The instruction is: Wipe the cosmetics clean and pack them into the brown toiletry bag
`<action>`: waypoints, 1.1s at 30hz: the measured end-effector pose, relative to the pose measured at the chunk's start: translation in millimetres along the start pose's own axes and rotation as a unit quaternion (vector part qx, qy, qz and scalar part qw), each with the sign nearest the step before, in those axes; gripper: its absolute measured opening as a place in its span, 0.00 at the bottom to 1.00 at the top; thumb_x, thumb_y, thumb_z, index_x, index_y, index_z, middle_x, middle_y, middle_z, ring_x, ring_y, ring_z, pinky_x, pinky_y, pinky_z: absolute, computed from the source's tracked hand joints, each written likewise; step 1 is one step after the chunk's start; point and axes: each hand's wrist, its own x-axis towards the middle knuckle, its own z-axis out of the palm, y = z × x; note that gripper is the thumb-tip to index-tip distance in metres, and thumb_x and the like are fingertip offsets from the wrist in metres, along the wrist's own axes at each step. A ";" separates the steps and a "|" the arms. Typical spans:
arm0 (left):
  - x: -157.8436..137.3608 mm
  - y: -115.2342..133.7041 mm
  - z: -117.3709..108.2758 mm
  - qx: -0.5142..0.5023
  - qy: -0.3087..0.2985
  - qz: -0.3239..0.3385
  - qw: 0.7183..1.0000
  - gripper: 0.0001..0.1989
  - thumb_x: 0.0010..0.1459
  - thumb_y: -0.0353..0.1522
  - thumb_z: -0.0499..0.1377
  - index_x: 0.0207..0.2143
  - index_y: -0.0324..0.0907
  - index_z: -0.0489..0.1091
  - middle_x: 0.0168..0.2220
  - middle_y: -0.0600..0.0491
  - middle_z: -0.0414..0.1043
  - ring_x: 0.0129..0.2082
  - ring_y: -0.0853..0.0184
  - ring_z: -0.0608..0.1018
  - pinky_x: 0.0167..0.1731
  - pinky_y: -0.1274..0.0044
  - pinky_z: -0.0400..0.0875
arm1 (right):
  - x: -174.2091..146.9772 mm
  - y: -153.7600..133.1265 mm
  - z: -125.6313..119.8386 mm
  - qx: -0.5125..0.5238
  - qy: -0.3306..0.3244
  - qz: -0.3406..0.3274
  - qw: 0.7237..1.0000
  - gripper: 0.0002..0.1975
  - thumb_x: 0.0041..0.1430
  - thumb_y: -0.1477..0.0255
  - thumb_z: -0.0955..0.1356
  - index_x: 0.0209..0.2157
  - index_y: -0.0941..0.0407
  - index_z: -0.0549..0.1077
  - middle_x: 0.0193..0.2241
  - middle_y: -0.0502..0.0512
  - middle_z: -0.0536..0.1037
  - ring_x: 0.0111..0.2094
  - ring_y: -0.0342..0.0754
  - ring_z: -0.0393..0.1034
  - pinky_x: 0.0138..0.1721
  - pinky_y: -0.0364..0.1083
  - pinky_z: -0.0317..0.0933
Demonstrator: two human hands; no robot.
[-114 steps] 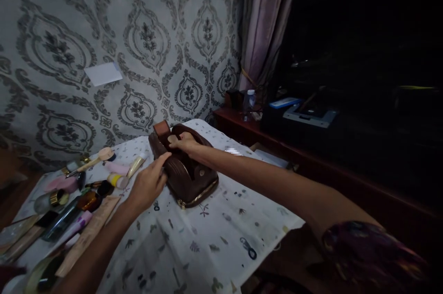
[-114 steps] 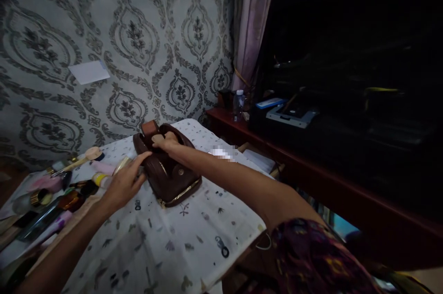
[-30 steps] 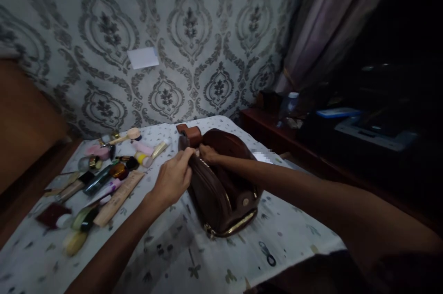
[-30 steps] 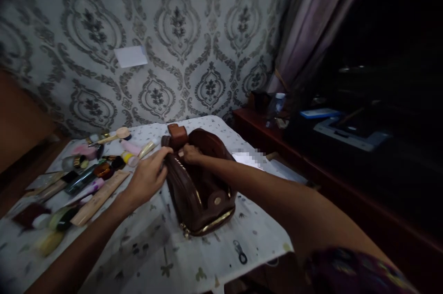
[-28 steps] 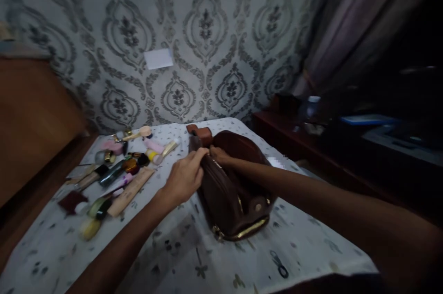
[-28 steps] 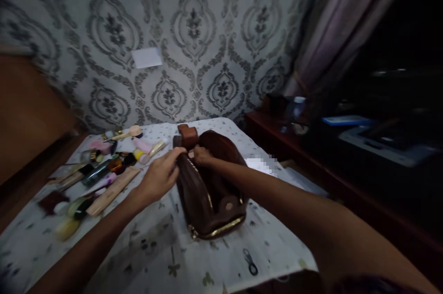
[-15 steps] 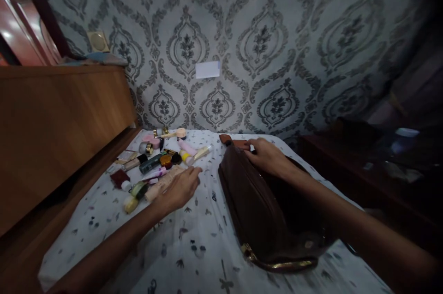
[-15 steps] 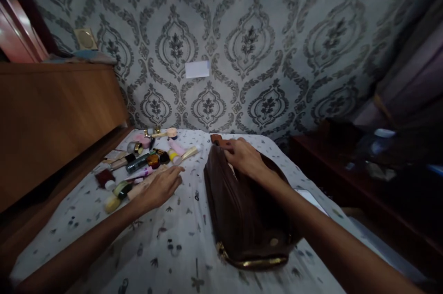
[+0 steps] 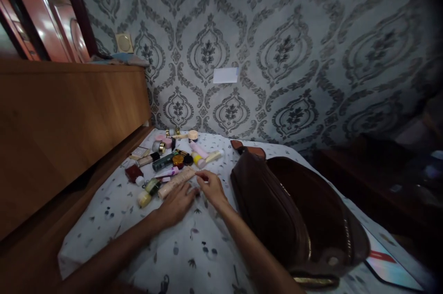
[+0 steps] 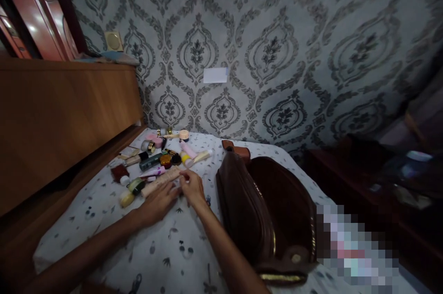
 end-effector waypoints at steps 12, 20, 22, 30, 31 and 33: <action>42.3 -59.4 -62.9 -0.050 0.063 -0.121 0.989 0.15 0.68 0.32 0.45 0.39 0.42 0.71 0.39 0.49 0.75 0.40 0.64 0.77 0.43 0.74 0.71 | 28.9 55.3 49.1 0.032 0.114 0.031 0.992 0.12 0.50 0.68 0.61 0.32 0.57 0.74 0.27 0.54 0.78 0.29 0.49 0.71 0.31 0.46 0.66; 130.1 -179.1 -97.6 0.045 0.058 -0.309 0.948 0.17 0.69 0.38 0.49 0.38 0.37 0.75 0.42 0.42 0.77 0.47 0.58 0.77 0.47 0.70 0.70 | 21.2 55.4 52.5 -0.007 0.124 -0.037 0.992 0.11 0.52 0.69 0.61 0.30 0.57 0.74 0.31 0.57 0.77 0.35 0.53 0.72 0.41 0.50 0.64; 149.6 -201.3 -95.8 0.062 0.046 -0.352 0.933 0.16 0.67 0.39 0.54 0.44 0.36 0.73 0.46 0.43 0.75 0.46 0.59 0.77 0.46 0.66 0.73 | 21.0 55.8 53.1 -0.015 0.126 -0.044 0.991 0.10 0.53 0.69 0.62 0.31 0.56 0.74 0.31 0.57 0.76 0.35 0.53 0.72 0.41 0.50 0.65; 213.4 -233.1 -52.8 0.108 0.009 -0.340 0.934 0.18 0.64 0.38 0.59 0.53 0.39 0.68 0.52 0.46 0.70 0.48 0.60 0.76 0.46 0.63 0.75 | 16.2 56.3 52.2 -0.029 0.117 -0.048 0.992 0.09 0.57 0.72 0.62 0.32 0.55 0.74 0.33 0.56 0.76 0.36 0.52 0.72 0.39 0.49 0.66; 220.9 -232.4 -46.0 0.112 0.008 -0.315 0.942 0.18 0.64 0.38 0.59 0.54 0.39 0.68 0.53 0.46 0.70 0.48 0.60 0.76 0.47 0.63 0.75 | 15.5 56.3 52.3 -0.031 0.117 -0.046 0.992 0.09 0.58 0.72 0.62 0.32 0.54 0.74 0.33 0.56 0.76 0.36 0.52 0.72 0.39 0.49 0.66; 236.3 -230.9 -33.9 0.114 0.005 -0.258 0.959 0.18 0.64 0.37 0.59 0.54 0.39 0.67 0.54 0.45 0.69 0.50 0.59 0.75 0.48 0.62 0.74 | 14.6 57.0 53.3 -0.034 0.123 -0.046 0.991 0.09 0.58 0.73 0.62 0.32 0.54 0.74 0.32 0.55 0.76 0.35 0.51 0.72 0.38 0.48 0.65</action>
